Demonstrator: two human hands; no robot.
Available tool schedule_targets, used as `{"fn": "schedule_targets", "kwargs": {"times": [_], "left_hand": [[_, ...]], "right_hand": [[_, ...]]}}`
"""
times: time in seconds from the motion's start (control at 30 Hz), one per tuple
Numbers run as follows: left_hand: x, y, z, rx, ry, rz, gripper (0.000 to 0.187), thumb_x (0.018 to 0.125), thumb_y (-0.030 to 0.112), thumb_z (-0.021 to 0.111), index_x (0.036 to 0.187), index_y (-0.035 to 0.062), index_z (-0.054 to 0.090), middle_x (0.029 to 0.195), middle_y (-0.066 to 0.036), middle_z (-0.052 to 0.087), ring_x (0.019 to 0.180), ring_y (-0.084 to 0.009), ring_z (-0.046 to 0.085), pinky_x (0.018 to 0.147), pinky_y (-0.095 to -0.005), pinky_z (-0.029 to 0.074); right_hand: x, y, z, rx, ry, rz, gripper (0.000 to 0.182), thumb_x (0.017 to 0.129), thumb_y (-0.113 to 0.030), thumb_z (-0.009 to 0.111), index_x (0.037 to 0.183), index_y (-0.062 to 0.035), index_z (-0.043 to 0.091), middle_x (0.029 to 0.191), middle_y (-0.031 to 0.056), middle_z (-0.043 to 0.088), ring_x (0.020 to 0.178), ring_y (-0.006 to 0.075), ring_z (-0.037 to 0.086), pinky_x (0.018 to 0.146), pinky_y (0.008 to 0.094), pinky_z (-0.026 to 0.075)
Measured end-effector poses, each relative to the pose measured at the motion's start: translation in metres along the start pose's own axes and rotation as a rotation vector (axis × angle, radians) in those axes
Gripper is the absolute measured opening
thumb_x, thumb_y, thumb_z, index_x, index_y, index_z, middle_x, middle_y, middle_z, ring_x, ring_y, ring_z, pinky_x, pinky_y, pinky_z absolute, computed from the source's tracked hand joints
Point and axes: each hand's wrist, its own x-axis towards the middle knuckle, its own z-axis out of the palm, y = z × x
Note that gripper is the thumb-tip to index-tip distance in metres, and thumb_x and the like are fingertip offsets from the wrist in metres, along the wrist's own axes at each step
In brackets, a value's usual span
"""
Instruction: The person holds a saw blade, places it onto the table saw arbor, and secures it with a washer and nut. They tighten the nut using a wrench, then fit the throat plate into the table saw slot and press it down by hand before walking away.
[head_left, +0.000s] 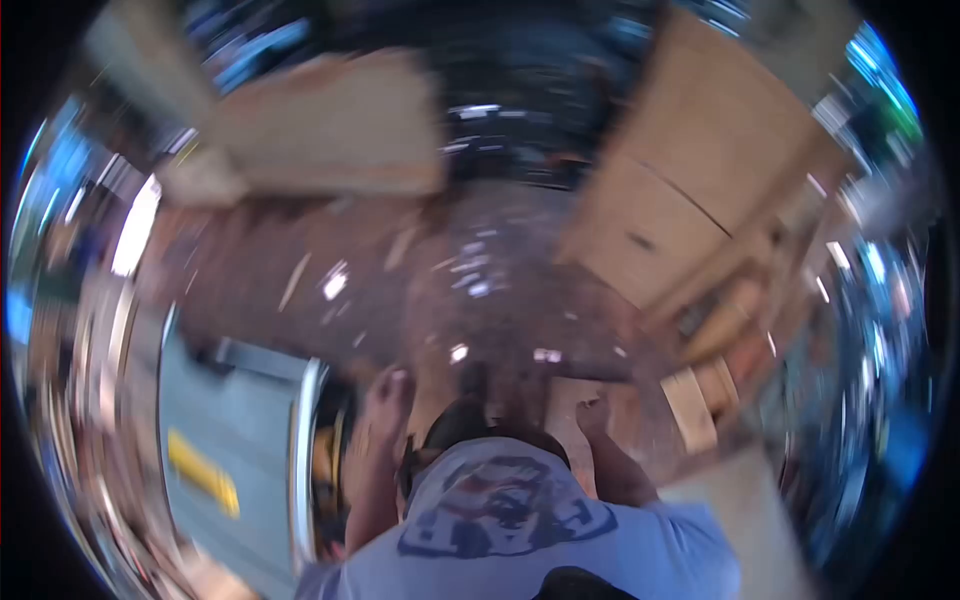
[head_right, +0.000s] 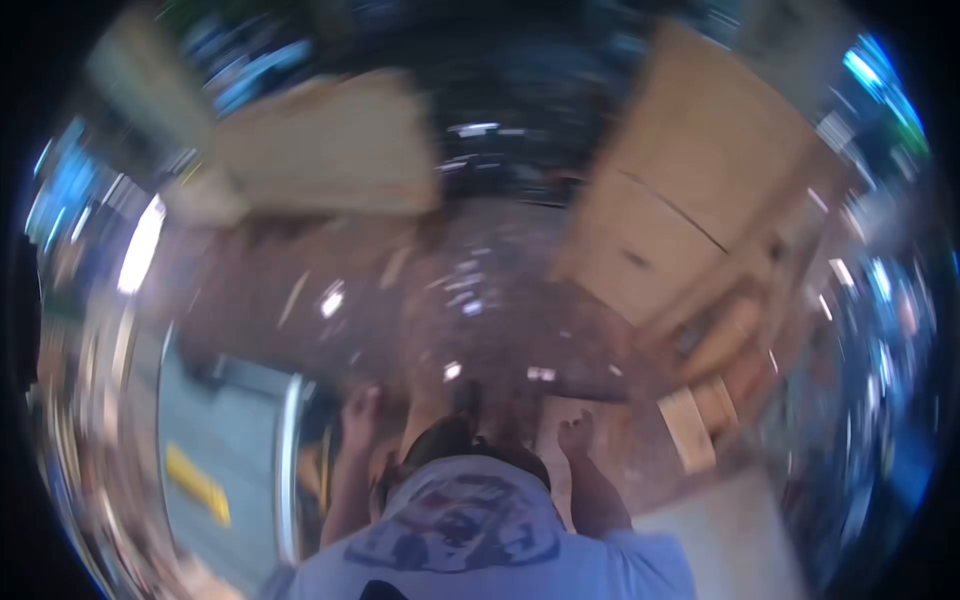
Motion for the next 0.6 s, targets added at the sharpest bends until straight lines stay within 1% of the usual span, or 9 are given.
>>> {"fn": "schedule_targets", "kwargs": {"times": [0.03, 0.07, 0.1, 0.17, 0.2, 0.33, 0.4, 0.53, 0.6], "left_hand": [[0.044, 0.008, 0.020, -0.044, -0.118, 0.128, 0.042, 0.100, 0.036, 0.062, 0.117, -0.0015, 0.068, 0.099, -0.006, 0.069, 0.089, -0.0134, 0.064, 0.081, -0.0305, 0.053], [0.084, 0.021, 0.042, -0.123, -0.175, 0.112, 0.039, 0.101, 0.036, 0.061, 0.114, -0.0007, 0.069, 0.100, -0.007, 0.070, 0.089, -0.0148, 0.065, 0.081, -0.0310, 0.054], [0.124, 0.033, 0.065, -0.156, -0.240, 0.109, 0.040, 0.102, 0.038, 0.058, 0.112, -0.0001, 0.069, 0.102, -0.008, 0.070, 0.092, -0.0162, 0.066, 0.084, -0.0318, 0.053], [0.174, 0.089, 0.125, -0.124, -0.250, 0.122, 0.046, 0.103, 0.041, 0.054, 0.115, -0.0008, 0.067, 0.103, -0.009, 0.070, 0.096, -0.0174, 0.066, 0.088, -0.0334, 0.053], [0.202, 0.109, 0.155, -0.139, -0.305, 0.156, 0.047, 0.103, 0.042, 0.053, 0.117, -0.0011, 0.066, 0.105, -0.009, 0.070, 0.098, -0.0173, 0.066, 0.089, -0.0335, 0.052], [0.300, 0.187, 0.295, -0.238, -0.498, 0.213, 0.051, 0.104, 0.043, 0.049, 0.129, -0.0006, 0.061, 0.117, -0.011, 0.070, 0.106, -0.0176, 0.064, 0.094, -0.0327, 0.049], [0.349, 0.210, 0.375, -0.339, -0.585, 0.145, 0.052, 0.105, 0.044, 0.047, 0.131, 0.0005, 0.061, 0.121, -0.012, 0.069, 0.109, -0.0182, 0.064, 0.095, -0.0318, 0.048], [0.388, 0.286, 0.534, -0.243, -0.599, 0.201, 0.056, 0.104, 0.048, 0.046, 0.133, 0.0017, 0.059, 0.127, -0.012, 0.066, 0.117, -0.0213, 0.062, 0.096, -0.0378, 0.048], [0.441, 0.309, 0.625, -0.318, -0.697, 0.226, 0.062, 0.103, 0.054, 0.044, 0.135, 0.0022, 0.055, 0.132, -0.014, 0.063, 0.122, -0.0241, 0.059, 0.098, -0.0424, 0.046]], "right_hand": [[0.017, 0.013, -0.007, -0.043, 0.078, 0.133, 0.064, 0.075, -0.020, 0.074, 0.129, 0.0066, 0.052, 0.103, 0.0231, 0.067, 0.099, 0.0380, 0.065, 0.088, 0.0443, 0.052], [0.026, 0.018, -0.021, -0.089, 0.119, 0.251, 0.071, 0.073, -0.020, 0.078, 0.132, 0.0071, 0.050, 0.106, 0.0234, 0.067, 0.103, 0.0370, 0.065, 0.090, 0.0436, 0.051], [0.035, 0.024, -0.040, -0.072, 0.205, 0.341, 0.070, 0.074, -0.022, 0.078, 0.131, 0.0068, 0.050, 0.105, 0.0235, 0.067, 0.101, 0.0375, 0.066, 0.089, 0.0445, 0.052], [0.059, 0.001, -0.080, -0.036, 0.321, 0.447, 0.069, 0.074, -0.026, 0.078, 0.130, 0.0061, 0.052, 0.103, 0.0236, 0.068, 0.098, 0.0386, 0.067, 0.088, 0.0462, 0.052], [0.072, 0.000, -0.093, 0.055, 0.401, 0.474, 0.078, 0.072, -0.029, 0.082, 0.133, 0.0057, 0.049, 0.104, 0.0234, 0.069, 0.100, 0.0378, 0.067, 0.089, 0.0454, 0.052], [0.147, -0.003, -0.133, 0.154, 0.527, 0.672, 0.084, 0.071, -0.031, 0.084, 0.136, 0.0065, 0.046, 0.111, 0.0235, 0.066, 0.103, 0.0367, 0.066, 0.092, 0.0441, 0.052], [0.210, 0.009, -0.142, 0.185, 0.575, 0.719, 0.086, 0.071, -0.032, 0.085, 0.137, 0.0072, 0.045, 0.115, 0.0238, 0.065, 0.105, 0.0361, 0.065, 0.093, 0.0433, 0.051], [0.375, 0.060, -0.158, 0.194, 0.795, 0.502, 0.089, 0.070, -0.032, 0.086, 0.137, 0.0090, 0.044, 0.121, 0.0262, 0.062, 0.112, 0.0364, 0.062, 0.098, 0.0425, 0.049], [0.464, 0.045, -0.212, 0.270, 0.863, 0.441, 0.093, 0.069, -0.032, 0.087, 0.138, 0.0103, 0.042, 0.128, 0.0277, 0.057, 0.121, 0.0364, 0.057, 0.104, 0.0419, 0.046]]}}
